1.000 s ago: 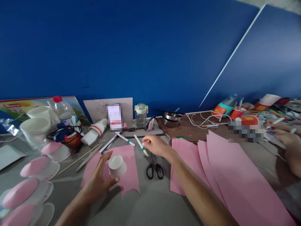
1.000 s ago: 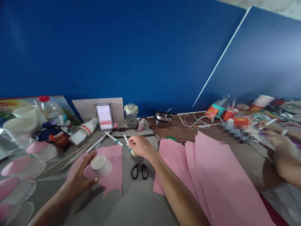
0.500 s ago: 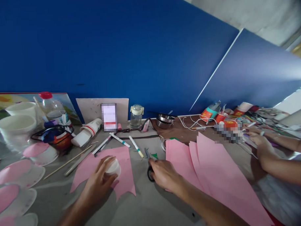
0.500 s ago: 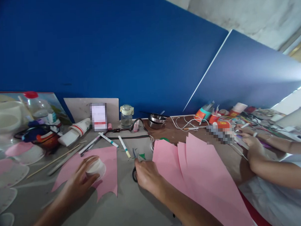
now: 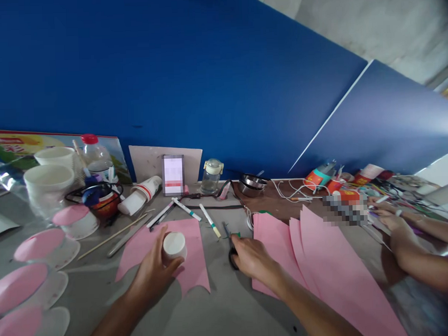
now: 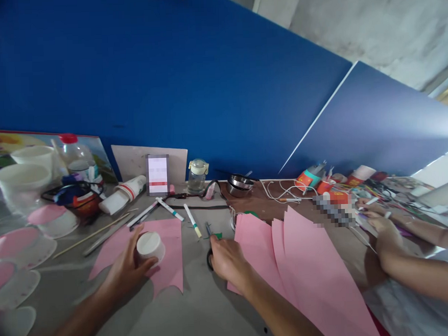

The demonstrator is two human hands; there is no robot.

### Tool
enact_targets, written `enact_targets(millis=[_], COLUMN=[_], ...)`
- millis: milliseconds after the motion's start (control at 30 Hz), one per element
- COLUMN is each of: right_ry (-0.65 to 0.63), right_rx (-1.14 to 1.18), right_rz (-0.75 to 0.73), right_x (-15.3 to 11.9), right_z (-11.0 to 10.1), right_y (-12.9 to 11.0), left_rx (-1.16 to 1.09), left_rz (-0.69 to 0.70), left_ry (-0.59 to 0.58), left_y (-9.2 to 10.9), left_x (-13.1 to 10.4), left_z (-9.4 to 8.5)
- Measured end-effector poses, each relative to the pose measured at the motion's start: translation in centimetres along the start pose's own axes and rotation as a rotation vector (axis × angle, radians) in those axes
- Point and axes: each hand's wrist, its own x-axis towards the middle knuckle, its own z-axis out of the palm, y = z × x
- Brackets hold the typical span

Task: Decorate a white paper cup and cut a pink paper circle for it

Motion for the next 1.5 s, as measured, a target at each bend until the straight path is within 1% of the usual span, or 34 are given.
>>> enact_targets(millis=[167, 267, 367, 467, 567, 667, 800, 900, 1000, 1100, 1167, 1200, 1233, 1267, 1333, 1367, 1433, 1500], right_ry=[0.035, 0.043, 0.029, 0.074, 0.167, 0.242, 0.231, 0.219, 0.256, 0.31, 0.317, 0.318, 0.275, 0.215, -0.001, -0.06, -0.118, -0.122], right_rx=[0.088, 0.127, 0.14, 0.186, 0.227, 0.275, 0.323, 0.391, 0.518, 0.691, 0.85, 1.091, 1.274, 1.38, 1.431, 1.406, 1.362, 1.371], right_rz=[0.079, 0.123, 0.111, 0.072, 0.035, 0.03, 0.05, 0.063, 0.077, 0.059, -0.017, -0.131, -0.267, -0.374, -0.5, -0.531, -0.543, -0.507], right_x=[-0.2, -0.3, -0.4, 0.1, 1.7, 4.1, 7.0, 8.1, 8.4, 7.5, 5.8, 4.7, 3.6, 2.5, 0.6, 0.1, -0.4, -0.3], right_z=[-0.3, -0.4, -0.5, -1.0, -1.5, -1.6, -0.5, 0.4, 0.5, -0.5, -1.5, -1.9, -2.3, -2.5, -2.6, -2.5, -2.2, -1.7], right_y=[0.5, 0.6, 0.3, -0.3, -0.9, -1.8, -3.0, -3.5, -3.1, -2.6, -2.9, -3.4, -4.1, -5.0, -7.1, -8.1, -9.9, -10.8], left_rx=[-0.037, -0.05, -0.055, -0.064, -0.074, -0.074, -0.072, -0.084, -0.095, -0.159, -0.226, -0.273, -0.334, -0.412, -0.619, -0.722, -0.842, -0.897], left_rz=[-0.067, -0.071, -0.072, -0.07, -0.065, -0.07, -0.069, -0.054, -0.011, 0.103, 0.153, 0.17, 0.184, 0.2, 0.191, 0.162, 0.049, -0.069], left_ry=[-0.049, -0.04, -0.053, -0.059, -0.058, -0.076, -0.073, -0.052, -0.028, 0.036, 0.117, 0.169, 0.225, 0.269, 0.244, 0.212, 0.125, 0.091], left_y=[0.9, 0.9, 0.7, 0.7, 0.8, 0.8, 0.6, 0.3, 0.1, 0.4, 0.9, 1.2, 1.5, 1.8, 2.3, 2.5, 2.8, 3.1], left_x=[0.0, -0.1, -0.1, -0.1, -0.1, 0.0, 0.0, 0.0, -0.1, -0.4, -0.6, -0.8, -0.9, -1.1, -1.4, -1.5, -1.7, -1.7], left_z=[-0.6, -0.6, -0.6, -0.5, -0.5, -0.6, -0.6, -0.2, -0.1, -0.7, -1.5, -2.0, -2.5, -3.0, -3.6, -3.8, -4.0, -4.0])
